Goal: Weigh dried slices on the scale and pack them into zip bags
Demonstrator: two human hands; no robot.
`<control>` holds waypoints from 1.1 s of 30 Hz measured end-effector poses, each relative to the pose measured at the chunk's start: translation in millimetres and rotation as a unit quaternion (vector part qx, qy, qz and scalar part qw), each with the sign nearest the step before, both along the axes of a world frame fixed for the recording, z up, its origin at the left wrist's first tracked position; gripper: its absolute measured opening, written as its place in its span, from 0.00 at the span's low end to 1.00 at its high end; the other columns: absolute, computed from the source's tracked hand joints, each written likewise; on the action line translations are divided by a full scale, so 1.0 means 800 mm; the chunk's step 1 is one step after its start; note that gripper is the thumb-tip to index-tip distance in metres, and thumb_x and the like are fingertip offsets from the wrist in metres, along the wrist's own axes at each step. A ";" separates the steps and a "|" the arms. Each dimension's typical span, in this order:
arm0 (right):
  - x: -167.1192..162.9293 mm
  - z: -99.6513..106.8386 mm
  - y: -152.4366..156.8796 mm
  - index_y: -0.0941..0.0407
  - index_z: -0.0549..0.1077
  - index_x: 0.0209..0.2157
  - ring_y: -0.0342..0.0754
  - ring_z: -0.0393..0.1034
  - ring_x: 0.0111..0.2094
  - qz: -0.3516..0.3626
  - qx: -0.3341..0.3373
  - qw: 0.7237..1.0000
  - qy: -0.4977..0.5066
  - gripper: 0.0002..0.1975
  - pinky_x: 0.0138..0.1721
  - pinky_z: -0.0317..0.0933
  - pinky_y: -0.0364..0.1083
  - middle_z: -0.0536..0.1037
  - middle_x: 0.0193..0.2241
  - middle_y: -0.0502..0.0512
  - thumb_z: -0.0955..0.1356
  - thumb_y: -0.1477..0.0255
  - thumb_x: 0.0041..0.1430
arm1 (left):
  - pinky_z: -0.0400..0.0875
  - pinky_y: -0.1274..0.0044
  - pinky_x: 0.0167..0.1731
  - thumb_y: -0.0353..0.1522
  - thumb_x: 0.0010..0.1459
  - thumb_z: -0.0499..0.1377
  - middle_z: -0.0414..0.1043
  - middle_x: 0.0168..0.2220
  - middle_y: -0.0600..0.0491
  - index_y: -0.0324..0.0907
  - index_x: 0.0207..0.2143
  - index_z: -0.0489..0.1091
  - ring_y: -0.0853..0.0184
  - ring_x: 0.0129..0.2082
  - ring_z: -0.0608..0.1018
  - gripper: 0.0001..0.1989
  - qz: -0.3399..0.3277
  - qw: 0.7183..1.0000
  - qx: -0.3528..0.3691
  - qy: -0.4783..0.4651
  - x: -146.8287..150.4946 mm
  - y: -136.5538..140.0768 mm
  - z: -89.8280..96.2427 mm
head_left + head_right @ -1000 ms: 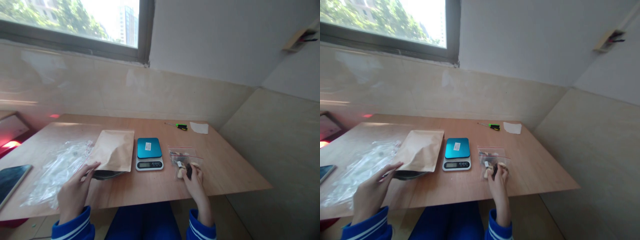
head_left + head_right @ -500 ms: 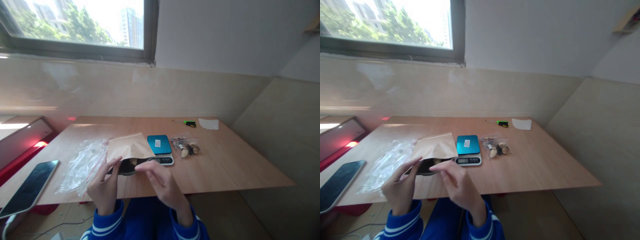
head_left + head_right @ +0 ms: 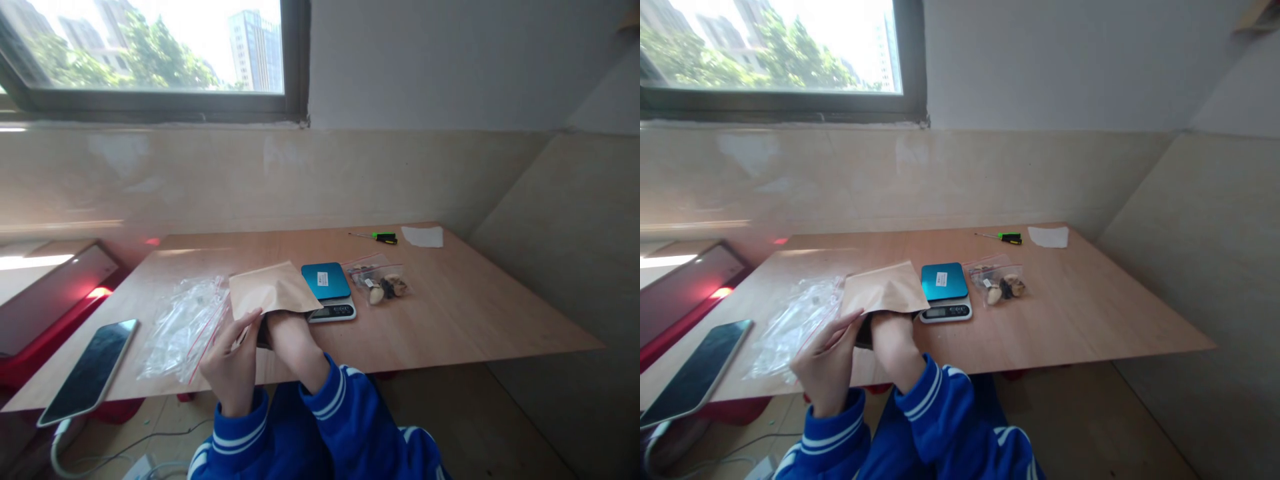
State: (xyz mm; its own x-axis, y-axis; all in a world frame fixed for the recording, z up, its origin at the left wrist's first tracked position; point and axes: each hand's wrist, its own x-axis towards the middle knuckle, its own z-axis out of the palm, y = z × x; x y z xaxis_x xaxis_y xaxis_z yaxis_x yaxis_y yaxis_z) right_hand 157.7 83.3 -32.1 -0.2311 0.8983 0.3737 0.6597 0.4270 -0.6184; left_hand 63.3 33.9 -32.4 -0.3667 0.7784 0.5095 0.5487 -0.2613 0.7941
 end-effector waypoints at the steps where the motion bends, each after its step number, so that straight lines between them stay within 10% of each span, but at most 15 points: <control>1: -0.002 -0.004 0.008 0.61 0.66 0.55 0.59 0.61 0.60 -0.016 -0.005 1.000 0.004 0.20 0.64 0.46 0.63 0.74 0.54 0.62 0.60 0.84 0.63 | 0.74 0.70 0.42 0.40 0.54 0.63 0.82 0.36 0.55 0.48 0.36 0.79 0.60 0.38 0.82 0.09 0.000 1.000 -0.002 -0.003 0.001 0.000 0.001; 10: 0.012 0.000 -0.056 0.60 0.74 0.47 0.56 0.73 0.45 -0.061 -0.084 0.995 0.004 0.17 0.49 0.66 0.52 0.79 0.43 0.65 0.59 0.83 0.62 | 0.75 0.72 0.40 0.39 0.52 0.64 0.81 0.34 0.55 0.48 0.35 0.79 0.62 0.35 0.82 0.09 -0.019 0.999 -0.013 -0.044 -0.007 0.001 -0.009; 21: 0.028 0.033 -0.081 0.54 0.79 0.33 0.49 0.73 0.43 -0.002 -0.083 0.980 0.183 0.16 0.48 0.65 0.48 0.81 0.36 0.52 0.66 0.88 0.53 | 0.76 0.75 0.38 0.38 0.53 0.64 0.81 0.36 0.54 0.48 0.35 0.80 0.63 0.36 0.82 0.08 -0.010 0.998 0.013 -0.064 -0.011 0.007 -0.014; 29: 0.094 0.040 -0.091 0.55 0.79 0.33 0.50 0.76 0.45 0.085 -0.195 0.851 0.480 0.03 0.49 0.68 0.50 0.82 0.39 0.55 0.72 0.73 0.53 | 0.74 0.75 0.39 0.40 0.53 0.64 0.81 0.35 0.55 0.48 0.35 0.79 0.64 0.35 0.82 0.09 -0.010 0.999 0.015 -0.050 -0.012 0.042 -0.002; 33: 0.138 0.033 -0.083 0.54 0.79 0.34 0.49 0.77 0.43 0.014 -0.172 0.851 0.495 0.07 0.47 0.69 0.48 0.83 0.39 0.55 0.74 0.69 0.52 | 0.73 0.75 0.40 0.41 0.53 0.64 0.81 0.34 0.55 0.49 0.35 0.79 0.64 0.37 0.81 0.09 -0.019 0.998 0.008 -0.057 -0.007 0.061 -0.001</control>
State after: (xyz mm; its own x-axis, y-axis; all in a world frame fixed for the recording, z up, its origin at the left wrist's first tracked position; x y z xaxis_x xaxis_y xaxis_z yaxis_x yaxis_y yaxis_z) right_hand 267.9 16.7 -6.0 0.0208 0.9933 0.1134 -0.2659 0.1148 -0.9571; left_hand 57.7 82.3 -32.9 -0.3943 0.7847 0.4783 0.4442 -0.2928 0.8467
